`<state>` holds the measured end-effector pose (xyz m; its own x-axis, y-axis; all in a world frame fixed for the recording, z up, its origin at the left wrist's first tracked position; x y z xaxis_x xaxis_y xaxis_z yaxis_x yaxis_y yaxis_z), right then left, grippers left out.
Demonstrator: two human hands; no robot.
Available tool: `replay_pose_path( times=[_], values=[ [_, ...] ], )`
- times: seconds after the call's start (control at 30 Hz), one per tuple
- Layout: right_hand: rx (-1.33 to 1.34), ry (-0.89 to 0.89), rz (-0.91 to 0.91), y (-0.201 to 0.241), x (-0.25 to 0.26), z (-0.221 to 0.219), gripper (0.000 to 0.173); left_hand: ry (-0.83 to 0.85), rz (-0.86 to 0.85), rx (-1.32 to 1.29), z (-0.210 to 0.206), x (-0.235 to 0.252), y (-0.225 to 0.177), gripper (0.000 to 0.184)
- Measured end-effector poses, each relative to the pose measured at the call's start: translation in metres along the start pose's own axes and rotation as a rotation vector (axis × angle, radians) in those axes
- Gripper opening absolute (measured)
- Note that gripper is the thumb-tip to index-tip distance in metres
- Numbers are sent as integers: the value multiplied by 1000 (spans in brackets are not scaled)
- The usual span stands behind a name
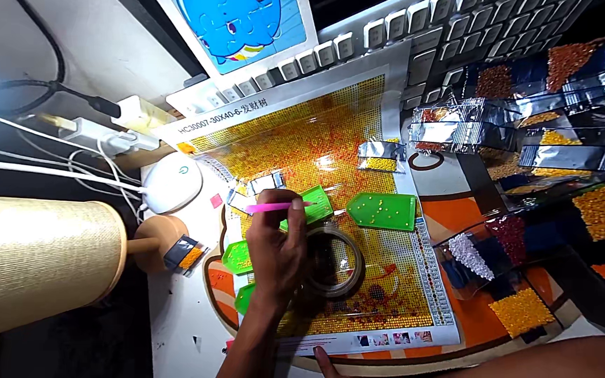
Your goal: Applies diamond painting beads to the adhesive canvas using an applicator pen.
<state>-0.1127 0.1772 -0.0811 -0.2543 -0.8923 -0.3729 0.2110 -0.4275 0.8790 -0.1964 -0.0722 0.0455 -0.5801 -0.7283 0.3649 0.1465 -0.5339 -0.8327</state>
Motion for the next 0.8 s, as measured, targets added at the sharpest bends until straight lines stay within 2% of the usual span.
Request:
replay_pose_path(
  times=[0.1,0.17,0.2,0.23,0.37,0.47,0.57,0.73,0.8],
  values=[
    [38,-57,-104,32,5,24,44,-41,27,-116,31,-21,5,12],
    [131,-22,-95,81,23,57,43,-75,58,-194,51,-43,8,15],
    [150,-46,-46,89,29,62,43,-76,76,-235,56,-56,5,16],
    [177,-64,-11,90,30,63,45,-74,98,-271,57,-71,1,17],
    [488,119,-104,78,27,62,46,-66,171,-325,48,-145,-2,17],
    [574,41,13,80,28,65,33,-69,157,-319,41,-185,5,20],
    [579,-16,87,83,29,65,28,-124,162,-330,33,-209,21,20],
    [751,7,70,80,27,64,17,-77,120,-220,24,-228,32,22],
    [635,-30,117,81,28,65,18,-70,118,-211,24,-229,32,21]
  ],
)
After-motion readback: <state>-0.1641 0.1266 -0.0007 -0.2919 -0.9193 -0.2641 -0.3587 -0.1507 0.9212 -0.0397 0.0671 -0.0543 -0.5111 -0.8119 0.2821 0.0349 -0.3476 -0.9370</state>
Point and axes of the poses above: each hand's wrist, its own x-axis towards the middle knuckle, its own z-axis out of the back of the hand, y = z × x, the point moved 4 cm from there along x, towards the middle knuckle, and after that the axes turned 2 degrees about -x, right-handed, at the moved point
